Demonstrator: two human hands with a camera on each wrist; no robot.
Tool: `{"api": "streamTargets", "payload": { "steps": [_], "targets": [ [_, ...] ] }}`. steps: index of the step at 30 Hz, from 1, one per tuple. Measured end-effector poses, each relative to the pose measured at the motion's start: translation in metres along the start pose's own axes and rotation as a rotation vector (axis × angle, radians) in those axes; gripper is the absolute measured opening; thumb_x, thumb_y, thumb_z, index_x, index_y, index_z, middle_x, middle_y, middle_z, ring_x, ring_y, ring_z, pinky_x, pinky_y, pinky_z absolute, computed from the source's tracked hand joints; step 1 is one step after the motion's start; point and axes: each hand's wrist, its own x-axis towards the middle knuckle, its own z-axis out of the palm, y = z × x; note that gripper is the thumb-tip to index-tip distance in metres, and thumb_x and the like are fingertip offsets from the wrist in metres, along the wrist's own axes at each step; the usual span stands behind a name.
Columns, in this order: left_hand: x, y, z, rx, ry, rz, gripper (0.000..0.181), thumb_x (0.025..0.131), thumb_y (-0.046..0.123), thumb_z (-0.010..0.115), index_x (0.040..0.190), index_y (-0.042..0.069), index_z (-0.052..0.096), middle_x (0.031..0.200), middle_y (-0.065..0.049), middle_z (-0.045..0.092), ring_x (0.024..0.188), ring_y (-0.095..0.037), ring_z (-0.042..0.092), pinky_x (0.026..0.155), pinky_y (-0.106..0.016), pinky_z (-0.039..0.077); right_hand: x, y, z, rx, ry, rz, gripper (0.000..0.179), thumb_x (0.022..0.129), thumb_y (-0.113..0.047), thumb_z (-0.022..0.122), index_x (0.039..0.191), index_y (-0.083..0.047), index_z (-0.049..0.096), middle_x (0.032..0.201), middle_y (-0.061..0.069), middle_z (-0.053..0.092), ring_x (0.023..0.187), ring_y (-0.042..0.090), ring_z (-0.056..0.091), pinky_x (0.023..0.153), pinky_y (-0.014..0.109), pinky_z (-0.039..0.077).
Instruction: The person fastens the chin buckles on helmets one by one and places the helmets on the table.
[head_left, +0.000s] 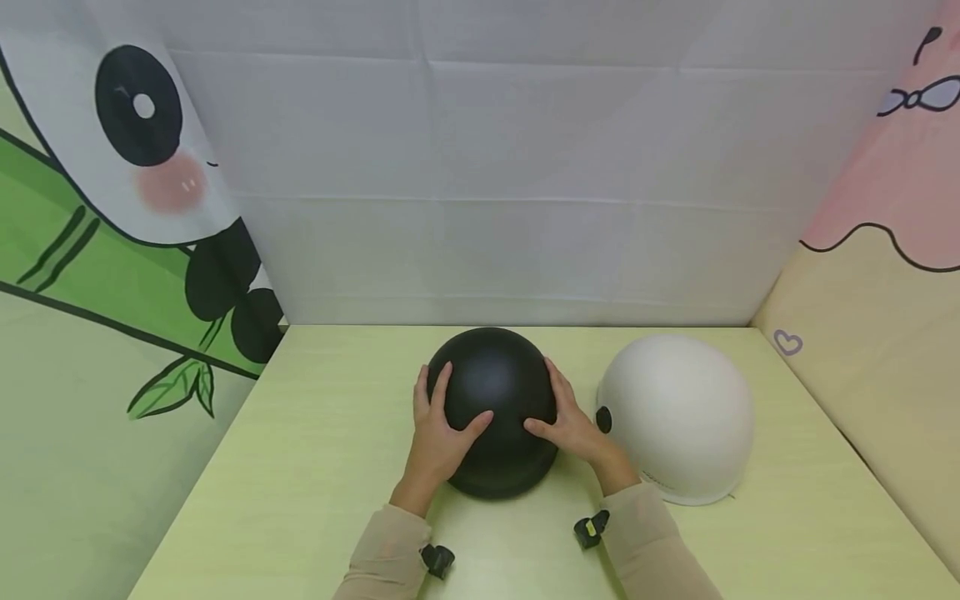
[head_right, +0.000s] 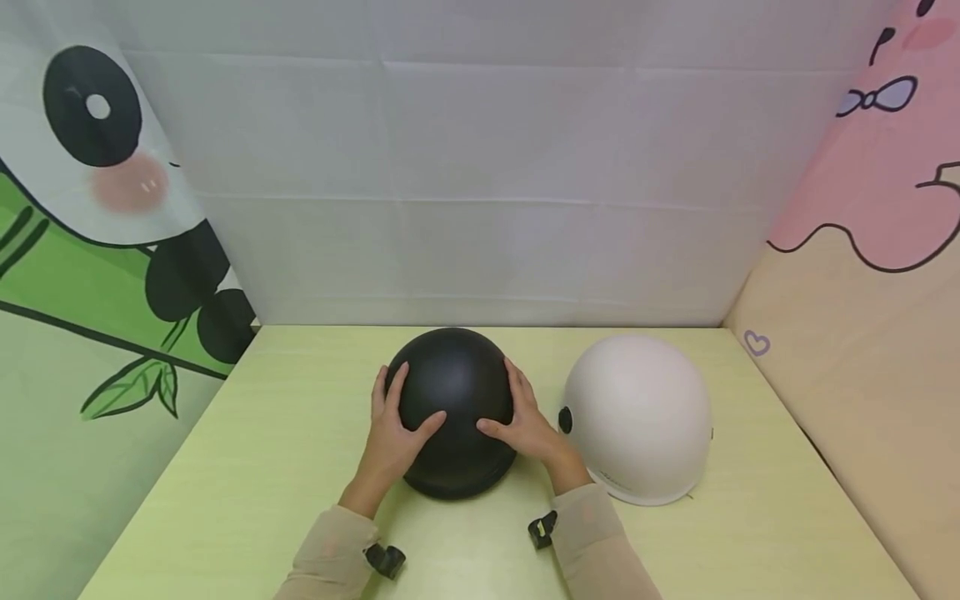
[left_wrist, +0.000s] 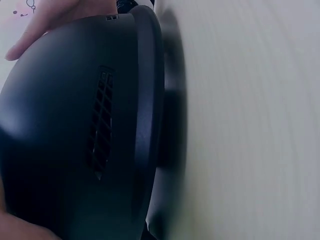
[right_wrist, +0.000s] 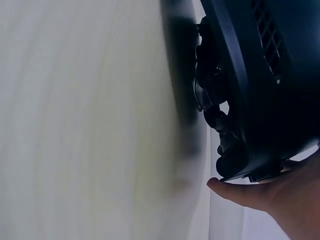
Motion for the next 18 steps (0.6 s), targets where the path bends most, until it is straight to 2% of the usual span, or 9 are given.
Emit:
{"api": "streamTargets", "payload": {
  "steps": [11, 18],
  "targets": [
    [-0.0008, 0.0011, 0.0078, 0.061, 0.003, 0.035, 0.093, 0.081, 0.054, 0.073, 0.155, 0.027, 0.024, 0.16, -0.014, 0.004, 0.141, -0.046, 0.011, 0.097, -0.07, 0.03, -0.0027, 0.0048, 0.0017, 0.022, -0.015, 0.013, 0.124, 0.077, -0.073, 0.064, 0.155, -0.012, -0.011, 0.157, 0.025, -0.006, 0.14, 0.05, 0.007, 0.103, 0.07, 0.017],
    [0.0011, -0.0021, 0.0097, 0.067, 0.025, 0.054, 0.093, 0.08, 0.053, 0.074, 0.155, 0.025, 0.026, 0.159, -0.016, 0.005, 0.14, -0.046, 0.013, 0.097, -0.07, 0.03, 0.0019, 0.0044, 0.002, 0.016, -0.02, 0.058, 0.12, 0.081, -0.062, 0.069, 0.155, -0.013, -0.011, 0.158, 0.021, -0.005, 0.141, 0.047, 0.008, 0.104, 0.069, 0.017]
  ]
}}
